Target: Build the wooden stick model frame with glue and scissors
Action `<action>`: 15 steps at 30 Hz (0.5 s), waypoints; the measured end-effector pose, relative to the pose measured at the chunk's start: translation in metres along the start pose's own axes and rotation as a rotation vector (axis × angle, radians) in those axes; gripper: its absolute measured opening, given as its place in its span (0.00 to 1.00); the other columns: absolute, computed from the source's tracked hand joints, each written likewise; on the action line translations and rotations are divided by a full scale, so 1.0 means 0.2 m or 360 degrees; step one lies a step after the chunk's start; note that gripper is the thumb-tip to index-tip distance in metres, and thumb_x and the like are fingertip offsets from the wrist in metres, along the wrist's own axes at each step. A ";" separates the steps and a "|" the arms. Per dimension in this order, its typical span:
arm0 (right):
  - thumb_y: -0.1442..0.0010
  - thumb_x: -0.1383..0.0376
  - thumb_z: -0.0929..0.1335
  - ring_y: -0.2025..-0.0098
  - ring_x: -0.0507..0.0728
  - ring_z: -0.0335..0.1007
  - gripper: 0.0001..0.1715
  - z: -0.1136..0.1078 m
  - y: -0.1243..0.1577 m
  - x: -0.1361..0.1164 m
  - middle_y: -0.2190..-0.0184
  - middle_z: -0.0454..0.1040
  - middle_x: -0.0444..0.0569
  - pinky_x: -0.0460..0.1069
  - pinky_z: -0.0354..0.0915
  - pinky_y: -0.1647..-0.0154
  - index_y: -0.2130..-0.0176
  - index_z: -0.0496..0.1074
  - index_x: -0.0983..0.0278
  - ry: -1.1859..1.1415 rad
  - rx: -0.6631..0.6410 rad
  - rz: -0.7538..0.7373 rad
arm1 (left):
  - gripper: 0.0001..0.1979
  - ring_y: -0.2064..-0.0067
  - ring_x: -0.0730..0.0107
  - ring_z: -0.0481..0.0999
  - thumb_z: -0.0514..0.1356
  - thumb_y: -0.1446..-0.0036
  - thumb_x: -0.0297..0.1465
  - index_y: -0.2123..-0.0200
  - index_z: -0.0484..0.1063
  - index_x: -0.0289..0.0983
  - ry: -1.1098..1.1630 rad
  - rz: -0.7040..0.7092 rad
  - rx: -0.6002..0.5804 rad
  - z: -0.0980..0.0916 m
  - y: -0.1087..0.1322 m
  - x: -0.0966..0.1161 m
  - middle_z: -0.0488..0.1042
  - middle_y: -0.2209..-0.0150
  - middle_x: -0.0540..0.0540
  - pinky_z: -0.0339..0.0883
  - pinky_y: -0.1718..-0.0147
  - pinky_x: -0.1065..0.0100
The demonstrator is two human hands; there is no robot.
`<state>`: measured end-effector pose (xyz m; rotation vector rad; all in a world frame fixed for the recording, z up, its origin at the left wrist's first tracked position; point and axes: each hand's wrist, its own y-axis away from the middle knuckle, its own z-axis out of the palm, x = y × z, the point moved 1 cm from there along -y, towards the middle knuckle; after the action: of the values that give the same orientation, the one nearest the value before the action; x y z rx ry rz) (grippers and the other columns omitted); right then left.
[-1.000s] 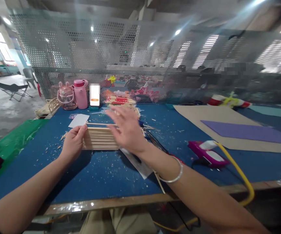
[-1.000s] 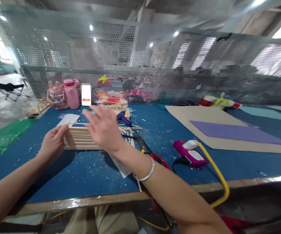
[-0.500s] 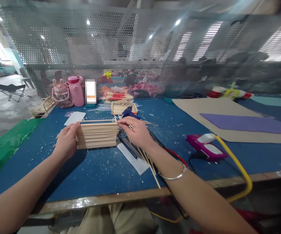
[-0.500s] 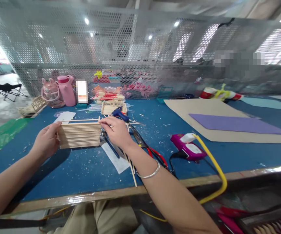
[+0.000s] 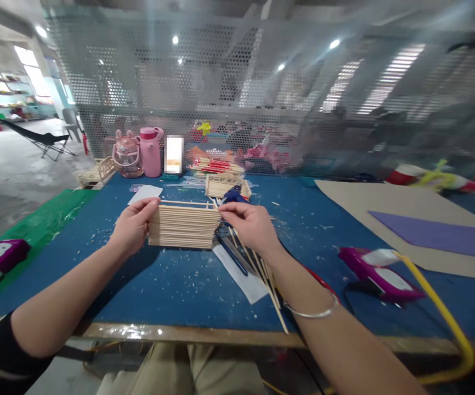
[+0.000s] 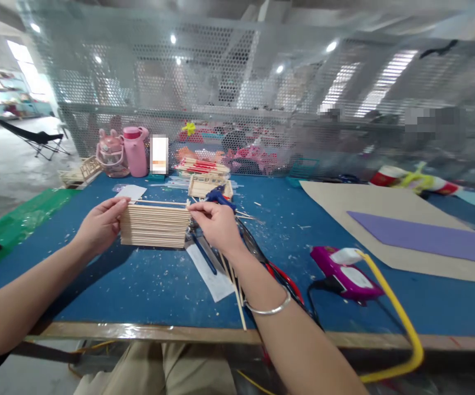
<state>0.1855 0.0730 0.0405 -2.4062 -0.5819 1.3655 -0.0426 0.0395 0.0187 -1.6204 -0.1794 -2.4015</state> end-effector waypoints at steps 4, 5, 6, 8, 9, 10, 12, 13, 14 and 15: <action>0.51 0.64 0.66 0.72 0.54 0.72 0.11 0.00 0.00 0.00 0.73 0.78 0.48 0.48 0.66 0.68 0.69 0.77 0.65 0.0053 0.0012 0.0006 | 0.12 0.74 0.74 0.71 0.63 0.57 0.37 0.71 0.72 0.35 -0.0002 -0.0157 -0.0113 -0.04 -0.03 0.03 0.72 0.76 0.49 0.63 0.75 0.73; 0.51 0.64 0.66 0.72 0.55 0.72 0.12 0.00 0.00 0.01 0.73 0.78 0.48 0.48 0.66 0.69 0.69 0.77 0.65 0.0059 0.0013 0.0002 | 0.11 0.73 0.72 0.72 0.61 0.55 0.36 0.71 0.72 0.34 0.0017 -0.0212 -0.0136 -0.05 -0.03 0.04 0.73 0.75 0.48 0.64 0.75 0.72; 0.51 0.64 0.66 0.72 0.55 0.72 0.12 0.00 -0.01 0.01 0.73 0.78 0.48 0.48 0.66 0.69 0.69 0.77 0.65 0.0065 0.0014 -0.0007 | 0.10 0.72 0.71 0.73 0.59 0.54 0.35 0.71 0.73 0.34 0.0040 -0.0265 -0.0161 -0.06 -0.04 0.05 0.74 0.75 0.46 0.65 0.73 0.71; 0.51 0.64 0.66 0.72 0.55 0.72 0.11 0.00 -0.01 0.01 0.73 0.78 0.48 0.48 0.66 0.69 0.69 0.77 0.65 0.0076 0.0014 -0.0026 | 0.09 0.70 0.69 0.74 0.58 0.54 0.32 0.70 0.73 0.33 0.0046 -0.0335 -0.0235 -0.08 -0.05 0.07 0.75 0.73 0.45 0.66 0.71 0.69; 0.51 0.64 0.66 0.72 0.55 0.72 0.11 0.00 -0.01 0.01 0.73 0.78 0.48 0.48 0.66 0.69 0.69 0.77 0.65 0.0079 0.0013 -0.0031 | 0.09 0.70 0.70 0.74 0.59 0.54 0.31 0.69 0.74 0.33 0.0018 -0.0341 -0.0283 -0.08 -0.05 0.07 0.75 0.72 0.45 0.66 0.71 0.70; 0.51 0.64 0.66 0.72 0.55 0.72 0.11 0.00 -0.01 0.01 0.73 0.78 0.48 0.49 0.66 0.69 0.69 0.77 0.65 0.0080 0.0014 -0.0032 | 0.09 0.71 0.71 0.74 0.59 0.54 0.29 0.67 0.74 0.33 -0.0017 -0.0328 -0.0332 -0.09 -0.06 0.08 0.75 0.72 0.45 0.65 0.72 0.70; 0.51 0.64 0.66 0.72 0.55 0.72 0.12 0.00 -0.01 0.02 0.73 0.78 0.48 0.49 0.66 0.68 0.69 0.77 0.65 0.0082 0.0014 -0.0026 | 0.10 0.71 0.73 0.73 0.61 0.55 0.28 0.66 0.74 0.34 -0.0080 -0.0293 -0.0423 -0.10 -0.06 0.08 0.75 0.70 0.46 0.64 0.72 0.72; 0.51 0.64 0.66 0.72 0.55 0.72 0.12 0.00 -0.01 0.02 0.72 0.78 0.48 0.49 0.66 0.68 0.69 0.77 0.65 0.0081 0.0009 -0.0023 | 0.10 0.71 0.74 0.73 0.62 0.55 0.27 0.66 0.74 0.35 -0.0101 -0.0280 -0.0460 -0.11 -0.06 0.08 0.75 0.70 0.46 0.64 0.72 0.72; 0.51 0.64 0.66 0.71 0.55 0.72 0.12 -0.01 -0.01 0.02 0.72 0.78 0.48 0.49 0.66 0.67 0.69 0.77 0.65 0.0079 0.0002 -0.0022 | 0.09 0.71 0.74 0.73 0.62 0.54 0.27 0.66 0.74 0.35 -0.0110 -0.0273 -0.0488 -0.11 -0.06 0.08 0.75 0.69 0.46 0.65 0.72 0.72; 0.51 0.64 0.66 0.71 0.55 0.72 0.12 -0.01 -0.01 0.02 0.72 0.78 0.48 0.49 0.66 0.67 0.69 0.77 0.65 0.0078 -0.0010 -0.0022 | 0.07 0.70 0.73 0.74 0.63 0.54 0.27 0.68 0.74 0.36 -0.0113 -0.0274 -0.0506 -0.11 -0.06 0.08 0.75 0.69 0.46 0.65 0.72 0.72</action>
<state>0.1885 0.0772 0.0392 -2.4287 -0.5898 1.2974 -0.0719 0.0434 0.0254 -1.8978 0.0578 -2.6095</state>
